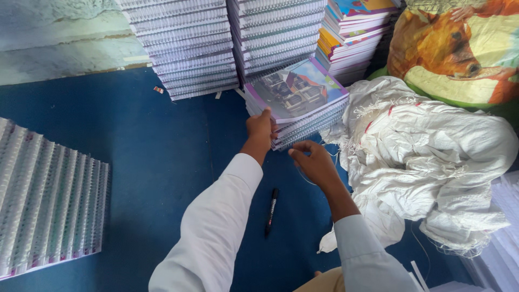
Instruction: The person sits on the floor and repeatedly picks up spiral-bound notebooks from a stack, writes on the cover with a black marker, and places each labeled notebook onto a separate stack. The process is repeated for multiple notebooks.
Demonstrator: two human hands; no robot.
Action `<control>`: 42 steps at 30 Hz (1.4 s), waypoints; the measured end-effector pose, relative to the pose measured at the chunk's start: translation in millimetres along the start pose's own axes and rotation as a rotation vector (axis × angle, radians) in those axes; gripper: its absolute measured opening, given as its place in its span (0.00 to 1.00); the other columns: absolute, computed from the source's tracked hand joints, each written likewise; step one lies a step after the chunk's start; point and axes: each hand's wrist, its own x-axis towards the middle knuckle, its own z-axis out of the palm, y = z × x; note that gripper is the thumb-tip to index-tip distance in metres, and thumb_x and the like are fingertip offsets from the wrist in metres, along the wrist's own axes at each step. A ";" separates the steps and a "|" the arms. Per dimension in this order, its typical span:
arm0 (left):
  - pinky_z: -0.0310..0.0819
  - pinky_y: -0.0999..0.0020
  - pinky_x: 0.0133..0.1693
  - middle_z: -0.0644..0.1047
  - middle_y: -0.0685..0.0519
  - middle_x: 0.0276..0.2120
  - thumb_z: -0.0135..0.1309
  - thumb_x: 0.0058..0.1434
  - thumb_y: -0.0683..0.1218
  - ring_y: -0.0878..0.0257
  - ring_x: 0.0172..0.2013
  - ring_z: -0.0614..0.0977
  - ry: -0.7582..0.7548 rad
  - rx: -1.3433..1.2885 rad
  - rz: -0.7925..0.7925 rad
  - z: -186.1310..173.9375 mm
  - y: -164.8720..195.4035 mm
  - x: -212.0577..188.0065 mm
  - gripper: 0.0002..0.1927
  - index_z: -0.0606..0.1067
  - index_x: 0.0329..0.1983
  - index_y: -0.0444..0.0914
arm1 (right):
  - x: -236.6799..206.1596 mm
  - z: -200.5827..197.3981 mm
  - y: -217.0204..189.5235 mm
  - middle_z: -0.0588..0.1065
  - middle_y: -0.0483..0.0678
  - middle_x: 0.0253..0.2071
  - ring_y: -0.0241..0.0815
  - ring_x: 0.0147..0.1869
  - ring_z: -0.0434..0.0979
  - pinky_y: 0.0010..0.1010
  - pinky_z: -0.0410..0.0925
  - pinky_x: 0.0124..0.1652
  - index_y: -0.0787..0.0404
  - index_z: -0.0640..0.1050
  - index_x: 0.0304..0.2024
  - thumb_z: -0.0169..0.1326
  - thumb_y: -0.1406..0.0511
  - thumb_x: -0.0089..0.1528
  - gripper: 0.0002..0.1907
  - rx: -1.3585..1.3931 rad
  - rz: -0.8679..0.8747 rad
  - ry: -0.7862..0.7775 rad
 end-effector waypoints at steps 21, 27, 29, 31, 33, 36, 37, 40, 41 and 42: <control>0.65 0.68 0.22 0.77 0.52 0.24 0.64 0.54 0.43 0.64 0.22 0.76 -0.025 0.069 -0.010 -29.1 2.8 5.1 0.07 0.78 0.30 0.35 | -1.2 5.1 1.0 0.82 0.52 0.45 0.41 0.40 0.84 0.30 0.76 0.41 0.66 0.79 0.51 0.60 0.58 0.60 0.23 0.007 0.061 -0.064; 0.69 0.66 0.25 0.75 0.52 0.25 0.65 0.55 0.46 0.63 0.25 0.76 -0.023 0.114 -0.091 -56.9 6.5 3.8 0.10 0.78 0.32 0.36 | -2.5 6.2 -2.4 0.81 0.52 0.44 0.40 0.41 0.83 0.32 0.76 0.41 0.67 0.80 0.50 0.60 0.57 0.59 0.23 -0.014 0.034 -0.058; 0.71 0.64 0.26 0.75 0.53 0.26 0.65 0.55 0.47 0.63 0.26 0.76 -0.048 0.124 -0.101 -62.9 5.0 4.0 0.11 0.78 0.33 0.37 | -2.8 6.2 -2.8 0.82 0.53 0.44 0.42 0.40 0.84 0.32 0.75 0.42 0.66 0.80 0.50 0.60 0.57 0.59 0.23 -0.035 0.050 -0.067; 0.72 0.63 0.28 0.75 0.53 0.28 0.65 0.55 0.48 0.62 0.28 0.76 -0.056 0.139 -0.131 -65.0 2.8 4.4 0.11 0.78 0.33 0.38 | -4.6 6.4 -2.5 0.82 0.53 0.44 0.43 0.40 0.84 0.32 0.75 0.42 0.66 0.79 0.51 0.60 0.56 0.59 0.23 -0.042 0.063 -0.073; 0.73 0.61 0.30 0.74 0.53 0.30 0.64 0.55 0.49 0.62 0.30 0.75 -0.064 0.149 -0.158 -64.3 2.2 4.1 0.11 0.78 0.35 0.38 | -5.1 6.9 -3.0 0.82 0.54 0.45 0.42 0.41 0.84 0.32 0.75 0.43 0.66 0.79 0.51 0.60 0.56 0.59 0.24 -0.035 0.065 -0.074; 0.75 0.57 0.35 0.72 0.53 0.33 0.62 0.56 0.50 0.59 0.35 0.76 -0.082 0.112 -0.195 -63.8 1.7 3.7 0.13 0.77 0.40 0.38 | -5.6 7.0 -4.9 0.81 0.54 0.47 0.42 0.42 0.84 0.32 0.75 0.44 0.66 0.78 0.54 0.60 0.56 0.59 0.26 -0.033 0.081 -0.083; 0.77 0.55 0.37 0.73 0.52 0.35 0.62 0.57 0.50 0.57 0.36 0.76 -0.098 0.067 -0.208 -63.8 2.2 2.8 0.14 0.76 0.42 0.38 | -5.7 7.2 -6.1 0.81 0.54 0.47 0.42 0.42 0.84 0.32 0.75 0.44 0.66 0.78 0.54 0.60 0.56 0.59 0.26 -0.028 0.086 -0.087; 0.80 0.53 0.41 0.75 0.49 0.37 0.61 0.60 0.51 0.53 0.38 0.79 -0.157 -0.042 -0.228 -61.3 1.6 0.1 0.17 0.74 0.45 0.35 | -7.7 6.3 -8.6 0.81 0.54 0.47 0.42 0.42 0.84 0.32 0.75 0.44 0.67 0.78 0.54 0.59 0.56 0.59 0.26 -0.036 0.109 -0.098; 0.81 0.53 0.42 0.76 0.47 0.38 0.61 0.62 0.51 0.52 0.39 0.80 -0.180 -0.075 -0.227 -58.7 2.6 0.4 0.18 0.74 0.46 0.34 | -7.9 6.1 -9.8 0.81 0.54 0.47 0.42 0.43 0.84 0.33 0.75 0.44 0.66 0.78 0.54 0.59 0.56 0.59 0.26 -0.051 0.113 -0.099; 0.81 0.53 0.42 0.76 0.46 0.38 0.60 0.62 0.50 0.52 0.39 0.81 -0.186 -0.075 -0.229 -56.7 3.0 0.7 0.17 0.74 0.46 0.34 | -8.3 5.8 -10.7 0.81 0.55 0.47 0.43 0.43 0.84 0.33 0.75 0.45 0.66 0.78 0.54 0.59 0.56 0.59 0.26 -0.067 0.117 -0.101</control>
